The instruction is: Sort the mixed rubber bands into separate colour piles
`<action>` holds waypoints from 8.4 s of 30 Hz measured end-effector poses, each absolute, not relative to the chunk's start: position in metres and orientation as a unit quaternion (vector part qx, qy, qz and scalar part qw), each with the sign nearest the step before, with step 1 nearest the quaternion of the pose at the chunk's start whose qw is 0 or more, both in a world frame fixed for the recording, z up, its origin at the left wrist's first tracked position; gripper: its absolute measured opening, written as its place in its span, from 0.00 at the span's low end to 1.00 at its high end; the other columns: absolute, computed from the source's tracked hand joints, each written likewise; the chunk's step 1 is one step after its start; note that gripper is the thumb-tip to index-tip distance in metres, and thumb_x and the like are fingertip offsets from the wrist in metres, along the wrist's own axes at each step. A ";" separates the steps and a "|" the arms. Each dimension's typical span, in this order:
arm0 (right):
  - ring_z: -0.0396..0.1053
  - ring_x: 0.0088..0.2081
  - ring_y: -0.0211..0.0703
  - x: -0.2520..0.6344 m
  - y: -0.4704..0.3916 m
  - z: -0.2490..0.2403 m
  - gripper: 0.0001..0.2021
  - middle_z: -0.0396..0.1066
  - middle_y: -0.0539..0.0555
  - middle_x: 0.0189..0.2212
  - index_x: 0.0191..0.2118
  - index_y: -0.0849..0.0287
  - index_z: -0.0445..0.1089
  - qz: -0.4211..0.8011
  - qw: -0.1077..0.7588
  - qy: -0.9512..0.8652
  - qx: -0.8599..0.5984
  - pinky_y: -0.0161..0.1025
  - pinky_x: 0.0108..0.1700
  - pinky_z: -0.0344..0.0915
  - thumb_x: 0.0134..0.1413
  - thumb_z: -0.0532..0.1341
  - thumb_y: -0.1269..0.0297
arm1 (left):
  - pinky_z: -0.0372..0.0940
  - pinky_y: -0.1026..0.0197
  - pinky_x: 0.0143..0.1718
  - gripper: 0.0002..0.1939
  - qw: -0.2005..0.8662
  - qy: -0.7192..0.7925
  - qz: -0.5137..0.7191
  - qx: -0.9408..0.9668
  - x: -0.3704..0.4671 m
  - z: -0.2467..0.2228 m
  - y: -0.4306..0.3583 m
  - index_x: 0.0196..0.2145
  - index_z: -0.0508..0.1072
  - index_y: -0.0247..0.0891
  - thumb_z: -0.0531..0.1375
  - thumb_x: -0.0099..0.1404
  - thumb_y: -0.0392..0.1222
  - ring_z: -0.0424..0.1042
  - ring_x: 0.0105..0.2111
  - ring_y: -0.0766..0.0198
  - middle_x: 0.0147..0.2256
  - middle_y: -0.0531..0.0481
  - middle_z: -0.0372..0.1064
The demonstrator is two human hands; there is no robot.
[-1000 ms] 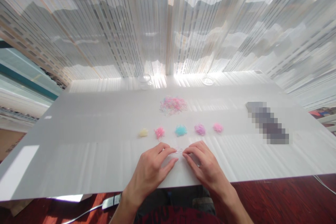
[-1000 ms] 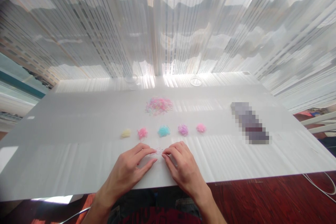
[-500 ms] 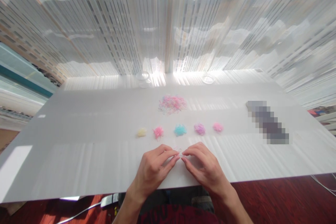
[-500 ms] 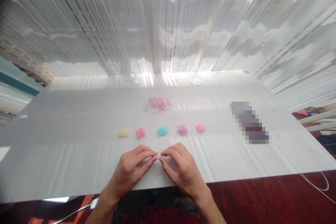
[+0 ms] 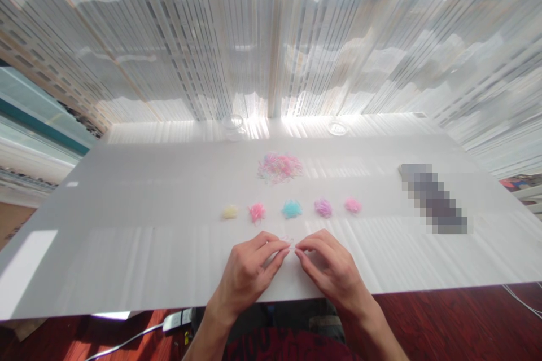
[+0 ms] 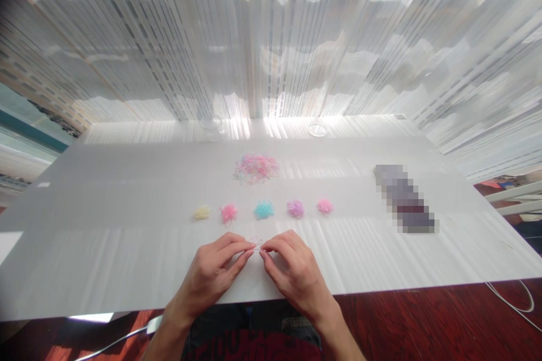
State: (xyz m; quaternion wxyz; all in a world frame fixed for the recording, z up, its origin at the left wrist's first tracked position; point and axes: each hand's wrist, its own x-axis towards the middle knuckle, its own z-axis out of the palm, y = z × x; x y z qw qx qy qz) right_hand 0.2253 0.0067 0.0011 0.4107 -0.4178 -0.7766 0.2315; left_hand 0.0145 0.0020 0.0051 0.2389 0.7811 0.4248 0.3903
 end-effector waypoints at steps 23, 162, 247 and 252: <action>0.73 0.37 0.43 0.226 0.006 0.000 0.05 0.74 0.53 0.35 0.44 0.55 0.72 0.246 0.406 -0.772 -0.422 0.40 0.40 0.72 0.69 0.60 0.71 | 0.72 0.65 0.36 0.04 0.187 0.424 0.401 0.790 0.016 0.005 0.003 0.44 0.76 0.39 0.61 0.74 0.35 0.78 0.34 0.65 0.37 0.49 0.77; 0.72 0.38 0.44 0.225 0.011 0.000 0.06 0.74 0.53 0.36 0.46 0.56 0.72 0.242 0.399 -0.786 -0.406 0.42 0.40 0.71 0.68 0.61 0.73 | 0.68 0.65 0.32 0.07 0.227 0.451 0.394 0.768 0.017 0.002 -0.006 0.46 0.73 0.39 0.60 0.73 0.31 0.73 0.31 0.66 0.38 0.49 0.77; 0.74 0.37 0.44 0.226 0.011 -0.002 0.06 0.74 0.54 0.36 0.45 0.55 0.75 0.255 0.416 -0.772 -0.408 0.41 0.38 0.74 0.67 0.62 0.71 | 0.66 0.66 0.28 0.05 0.213 0.463 0.396 0.764 0.020 0.007 -0.002 0.44 0.76 0.39 0.62 0.72 0.33 0.67 0.24 0.69 0.36 0.51 0.78; 0.73 0.38 0.44 0.225 0.010 -0.003 0.06 0.74 0.54 0.36 0.46 0.54 0.74 0.249 0.422 -0.771 -0.407 0.41 0.39 0.73 0.67 0.62 0.72 | 0.66 0.66 0.29 0.05 0.216 0.462 0.399 0.762 0.019 0.005 -0.002 0.45 0.76 0.39 0.63 0.72 0.33 0.67 0.24 0.70 0.36 0.51 0.78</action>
